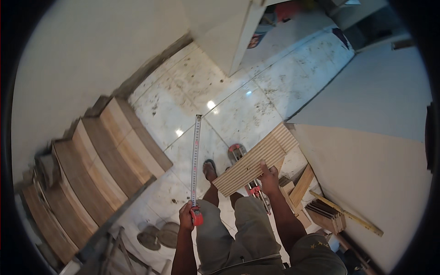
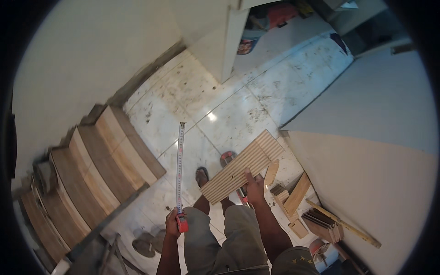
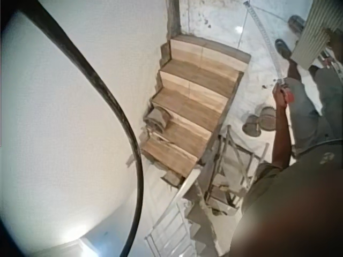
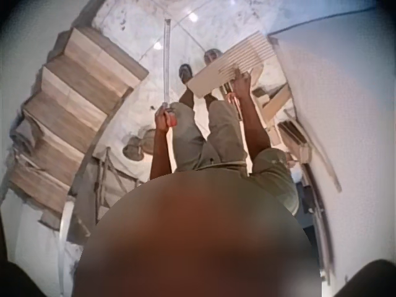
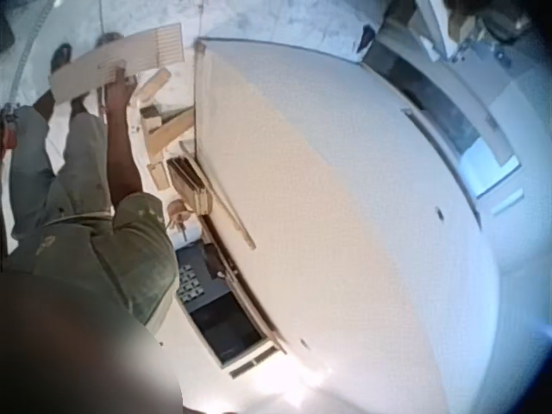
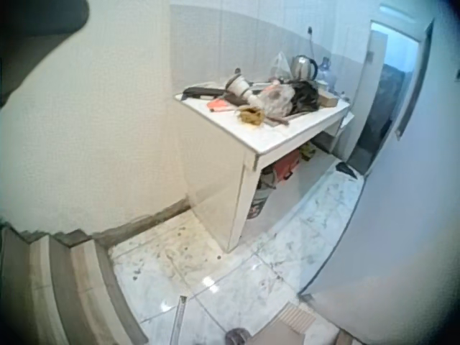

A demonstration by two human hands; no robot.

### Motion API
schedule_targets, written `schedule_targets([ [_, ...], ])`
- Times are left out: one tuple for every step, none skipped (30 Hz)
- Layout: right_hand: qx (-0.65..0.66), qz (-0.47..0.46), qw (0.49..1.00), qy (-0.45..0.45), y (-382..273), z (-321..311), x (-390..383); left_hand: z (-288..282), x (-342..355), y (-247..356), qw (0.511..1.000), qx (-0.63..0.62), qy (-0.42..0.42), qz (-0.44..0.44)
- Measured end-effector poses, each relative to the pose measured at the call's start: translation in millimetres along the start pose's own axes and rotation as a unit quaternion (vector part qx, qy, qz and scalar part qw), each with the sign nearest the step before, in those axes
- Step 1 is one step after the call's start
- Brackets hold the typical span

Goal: The recorder is measuring and cutting tiles, then applying cement to the stairs and placing tiles on them.

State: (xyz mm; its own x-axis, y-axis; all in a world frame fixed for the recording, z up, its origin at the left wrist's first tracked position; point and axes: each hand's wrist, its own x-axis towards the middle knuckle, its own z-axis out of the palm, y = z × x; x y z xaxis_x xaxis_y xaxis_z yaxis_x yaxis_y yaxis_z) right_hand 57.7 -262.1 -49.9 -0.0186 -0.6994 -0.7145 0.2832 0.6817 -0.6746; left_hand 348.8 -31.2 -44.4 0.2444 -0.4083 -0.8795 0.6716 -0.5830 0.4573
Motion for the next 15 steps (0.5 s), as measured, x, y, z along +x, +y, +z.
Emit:
schedule_targets([
  [0.018,0.032,0.999,0.01,16,-2,-2,-8,-3,-9,1.0,-0.008,0.008,-0.002],
  [0.011,0.038,0.999,0.005,33,-4,-4,-15,-7,-17,1.0,-0.019,0.012,-0.007],
  [0.007,0.073,0.997,-0.01,50,-7,-6,-23,-10,-26,0.999,-0.028,0.013,-0.013],
  [0.004,0.108,0.994,-0.028,67,-5,-6,-34,-11,-33,0.999,-0.034,0.02,-0.013],
  [0.0,0.11,0.994,-0.026,91,-14,-1,-43,-9,-42,0.999,-0.031,0.018,-0.01],
  [-0.016,0.135,0.99,-0.035,117,-22,5,-51,-6,-52,1.0,-0.026,0.015,-0.008],
  [-0.031,0.161,0.985,-0.046,136,-23,8,-61,-1,-63,0.999,-0.027,0.015,-0.012],
  [-0.03,0.182,0.981,-0.065,154,-25,11,-70,6,-73,0.999,-0.019,0.027,-0.007],
  [-0.03,0.184,0.981,-0.059,174,-27,15,-79,13,-84,0.999,-0.009,0.038,-0.002],
  [-0.043,0.221,0.972,-0.073,190,-23,18,-88,17,-89,0.999,-0.009,0.039,-0.002],
  [-0.056,0.257,0.961,-0.087,207,-20,20,-97,22,-94,0.999,0.0,0.038,0.008],
  [-0.058,0.287,0.952,-0.089,224,-16,23,-105,27,-97,0.999,0.01,0.038,0.019],
  [-0.057,0.289,0.952,-0.087,247,-16,29,-115,36,-104,0.999,0.011,0.039,0.015],
  [-0.062,0.299,0.946,-0.111,270,-20,38,-125,48,-111,0.999,0.036,0.03,0.016],
  [-0.067,0.308,0.939,-0.137,292,-24,46,-133,60,-118,0.998,0.06,0.022,0.018],
])
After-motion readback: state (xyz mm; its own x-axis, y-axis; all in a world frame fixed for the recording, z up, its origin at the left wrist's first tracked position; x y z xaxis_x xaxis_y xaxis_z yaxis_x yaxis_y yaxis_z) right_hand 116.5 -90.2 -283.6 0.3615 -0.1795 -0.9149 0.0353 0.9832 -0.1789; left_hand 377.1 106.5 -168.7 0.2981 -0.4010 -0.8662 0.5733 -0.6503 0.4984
